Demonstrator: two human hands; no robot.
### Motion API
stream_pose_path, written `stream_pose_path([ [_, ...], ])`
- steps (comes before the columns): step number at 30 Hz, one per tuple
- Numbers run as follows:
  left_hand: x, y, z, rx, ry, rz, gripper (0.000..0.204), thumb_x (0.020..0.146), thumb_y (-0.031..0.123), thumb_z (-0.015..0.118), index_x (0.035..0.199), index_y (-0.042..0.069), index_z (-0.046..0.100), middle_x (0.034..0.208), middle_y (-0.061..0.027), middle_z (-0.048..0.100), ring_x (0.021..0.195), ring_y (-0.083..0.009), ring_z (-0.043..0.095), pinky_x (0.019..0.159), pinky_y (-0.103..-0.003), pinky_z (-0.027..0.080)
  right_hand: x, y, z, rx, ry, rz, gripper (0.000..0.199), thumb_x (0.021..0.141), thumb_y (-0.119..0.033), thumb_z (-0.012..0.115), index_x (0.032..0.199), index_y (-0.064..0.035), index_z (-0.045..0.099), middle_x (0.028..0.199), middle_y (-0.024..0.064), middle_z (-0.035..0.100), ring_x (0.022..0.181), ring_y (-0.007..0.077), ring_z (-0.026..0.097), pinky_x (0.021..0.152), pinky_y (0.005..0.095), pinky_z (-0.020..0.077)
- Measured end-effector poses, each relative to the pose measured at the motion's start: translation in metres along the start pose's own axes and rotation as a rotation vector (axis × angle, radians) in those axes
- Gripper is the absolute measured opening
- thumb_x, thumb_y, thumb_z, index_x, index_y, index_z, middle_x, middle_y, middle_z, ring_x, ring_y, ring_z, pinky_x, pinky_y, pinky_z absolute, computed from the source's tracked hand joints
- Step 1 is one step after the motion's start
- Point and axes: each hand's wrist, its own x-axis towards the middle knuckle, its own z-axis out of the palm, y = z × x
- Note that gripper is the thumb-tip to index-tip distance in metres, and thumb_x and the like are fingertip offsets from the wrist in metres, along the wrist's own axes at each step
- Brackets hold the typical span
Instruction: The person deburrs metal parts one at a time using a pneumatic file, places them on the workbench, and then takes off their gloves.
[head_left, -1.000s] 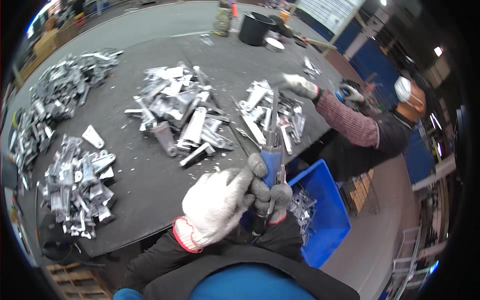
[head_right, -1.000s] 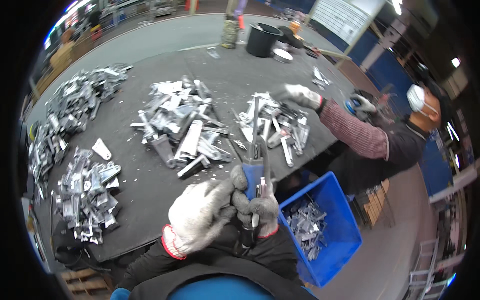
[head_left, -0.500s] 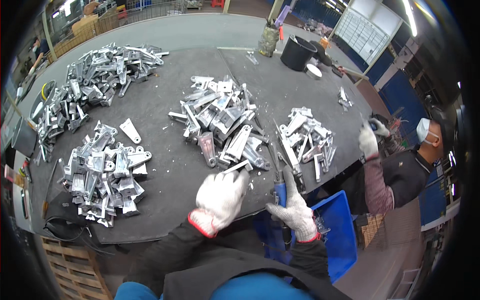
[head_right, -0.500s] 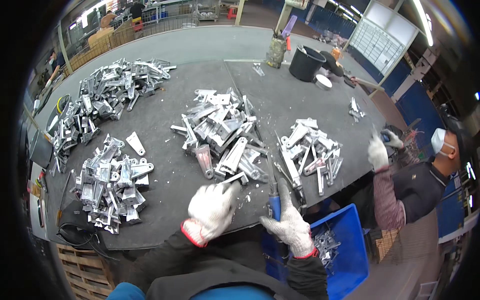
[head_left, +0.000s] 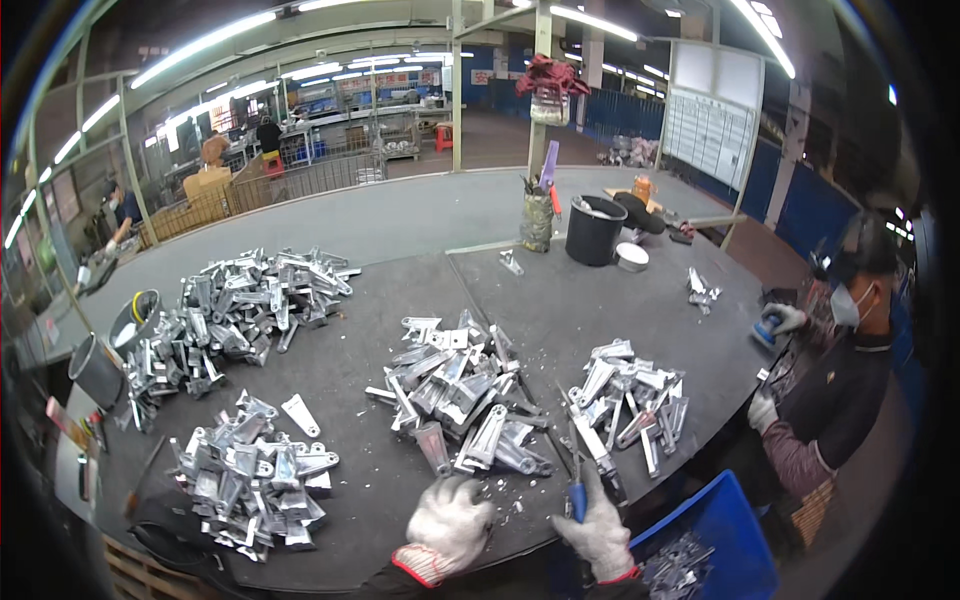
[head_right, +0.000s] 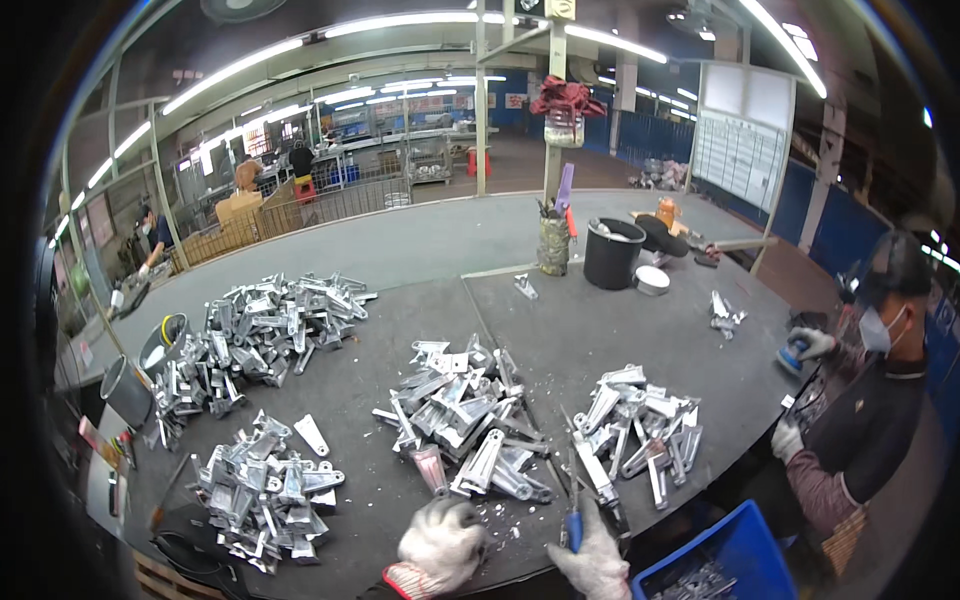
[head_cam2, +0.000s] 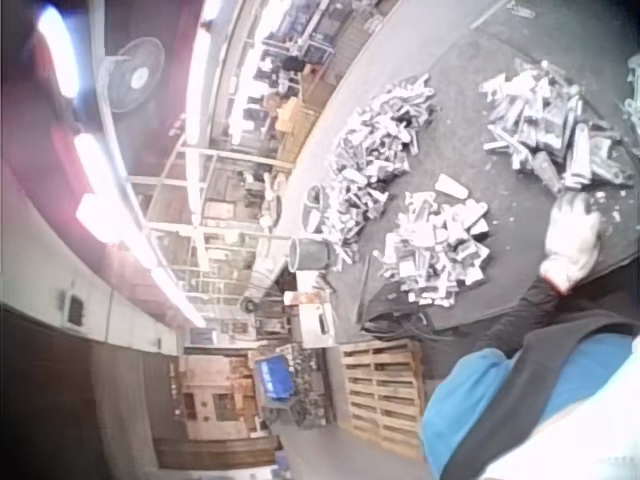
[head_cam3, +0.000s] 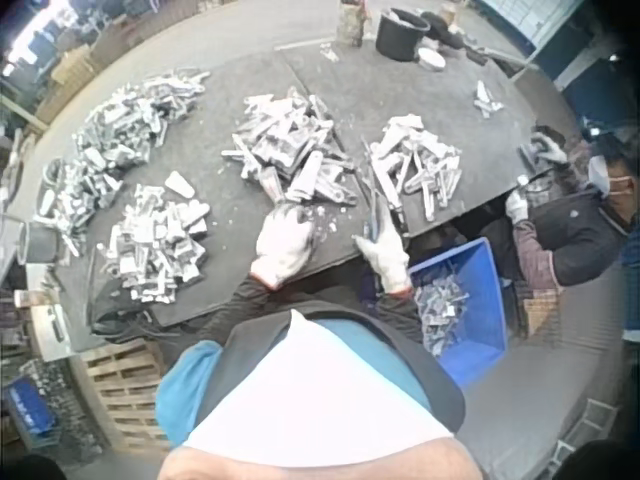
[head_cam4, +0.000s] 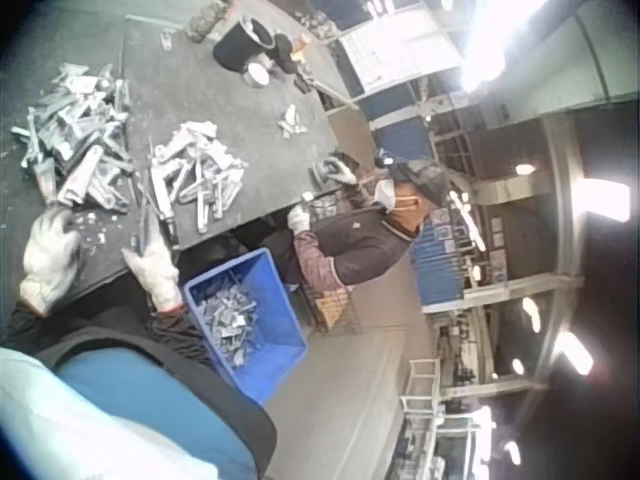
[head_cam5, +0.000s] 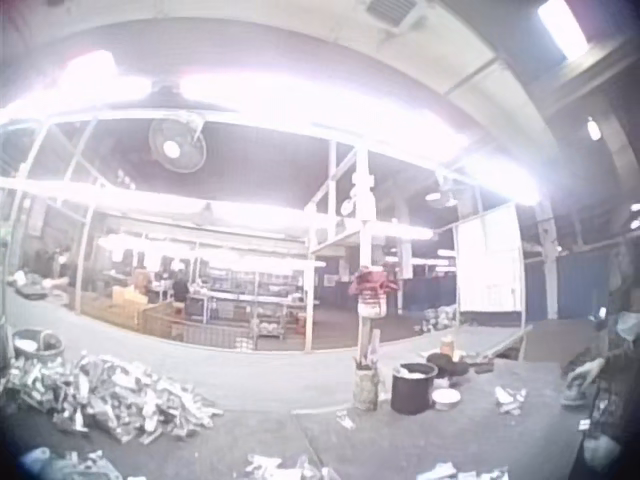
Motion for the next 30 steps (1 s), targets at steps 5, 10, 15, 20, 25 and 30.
stream_pose_path([
  [5,0.003,0.007,0.013,0.033,-0.327,0.048,0.046,0.084,0.021,0.072,0.129,0.019,0.066,0.116,-0.0104,0.067,0.113,-0.036,0.065,0.096,-0.049,0.055,-0.006,0.005,0.003,-0.028,0.064,-0.162,0.103,0.074,-0.021,0.089,0.159,0.0018,0.036,0.137,0.0284,0.063,0.125,0.04,0.064,0.106,0.0443,0.0524],
  [10,-0.014,0.006,-0.002,-0.121,-0.397,-0.106,0.066,0.082,0.024,0.076,0.145,0.025,0.058,0.109,-0.0111,0.066,0.108,-0.0373,0.065,0.094,-0.05,0.056,-0.029,0.001,0.001,-0.136,-0.01,-0.05,0.099,0.076,-0.021,0.089,0.158,0.0016,0.038,0.137,0.0254,0.063,0.125,0.0354,0.065,0.103,0.0428,0.0538],
  [15,-0.033,-0.012,-0.021,-0.83,0.228,-0.279,0.059,0.072,-0.009,0.074,0.126,0.014,0.07,0.114,-0.0134,0.069,0.102,-0.0303,0.073,0.086,-0.038,0.06,-0.05,-0.045,-0.004,0.116,-0.102,-0.312,0.101,0.078,-0.011,0.086,0.163,-0.0024,0.032,0.124,0.0197,0.066,0.101,0.0284,0.07,0.085,0.0383,0.0587],
  [20,-0.027,-0.027,-0.027,-0.302,0.173,-0.441,0.049,0.08,-0.002,0.073,0.125,0.018,0.068,0.111,-0.0142,0.068,0.096,-0.0331,0.072,0.083,-0.043,0.06,-0.041,-0.096,-0.013,1.322,-0.304,-0.113,0.072,0.08,0.001,0.083,0.141,0.0037,0.046,0.09,0.0076,0.055,0.057,0.0109,0.053,0.043,0.0265,0.0457],
  [25,-0.018,-0.034,-0.034,0.103,-0.388,-0.583,0.042,0.082,0.018,0.078,0.123,0.025,0.069,0.132,-0.0096,0.061,0.121,-0.0363,0.061,0.096,-0.049,0.057,-0.019,-0.121,-0.008,1.892,-0.74,-0.111,0.053,0.084,-0.008,0.088,0.113,-0.0064,0.043,0.062,-0.0037,0.037,0.042,0.0041,0.031,0.033,0.0219,0.0281],
  [30,-0.017,0.004,-0.051,-0.189,0.198,-0.293,0.039,0.077,0.013,0.082,0.115,0.015,0.072,0.119,-0.0079,0.068,0.114,-0.0313,0.065,0.095,-0.045,0.054,-0.018,-0.121,-0.004,1.927,-0.741,-0.133,0.054,0.084,-0.018,0.091,0.106,-0.0128,0.042,0.055,-0.0052,0.04,0.036,0.0044,0.032,0.031,0.0231,0.0307],
])
